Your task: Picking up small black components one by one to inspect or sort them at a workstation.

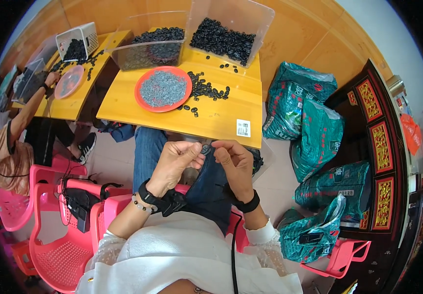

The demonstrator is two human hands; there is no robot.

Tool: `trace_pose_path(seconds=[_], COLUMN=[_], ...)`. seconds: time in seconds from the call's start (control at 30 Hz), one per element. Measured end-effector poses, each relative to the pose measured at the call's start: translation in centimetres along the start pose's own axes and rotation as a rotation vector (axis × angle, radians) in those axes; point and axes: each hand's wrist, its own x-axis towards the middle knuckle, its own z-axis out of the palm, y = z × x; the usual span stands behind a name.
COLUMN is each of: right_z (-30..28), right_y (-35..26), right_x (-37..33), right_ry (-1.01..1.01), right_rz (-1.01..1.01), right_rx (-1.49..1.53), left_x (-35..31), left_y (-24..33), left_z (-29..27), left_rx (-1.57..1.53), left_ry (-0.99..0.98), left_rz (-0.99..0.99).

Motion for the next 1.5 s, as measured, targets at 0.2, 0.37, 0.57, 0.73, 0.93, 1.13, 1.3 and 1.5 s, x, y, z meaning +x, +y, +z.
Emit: trace_pose_path(seconds=[0.2,0.37,0.57,0.73,0.93,1.13,1.3,1.5], right_z=[0.6,0.9,2.5,3.2,2.8,2.0,2.1,2.9], right_y=[-1.1,-2.0,-2.6,-2.3,-1.6,-1.6,-2.3,-2.5], right_x=[0.5,1.7,3.3,4.5,5.4,5.6,6.4,8.1], right_ry=[-0.073,-0.138,-0.182,-0.253,-0.226,-0.240,-0.231,-0.263], right_rz=[0.031,-0.055,-0.023,0.006,0.150,0.274,0.335,0.420], right_rx=[-0.226,-0.518,-0.581,-0.665,-0.631,-0.508,-0.514,-0.419], left_x=[-0.1,0.4,0.8,1.5,2.4,2.2,3.0,3.0], left_y=[0.1,0.1,0.8,0.4,-0.3,-1.1,-2.6,-2.7], left_z=[-0.2,-1.0,-1.8,-3.2,-3.6,-3.4,-4.5,-5.3], left_rx=[-0.039,0.023,-0.061,-0.062,-0.055,-0.026,-0.038,-0.064], left_ry=[-0.029,-0.057,-0.007,-0.035,-0.055,-0.101,-0.145,-0.137], left_rz=[-0.014,-0.020,-0.025,-0.053,-0.055,-0.106,-0.137,-0.198])
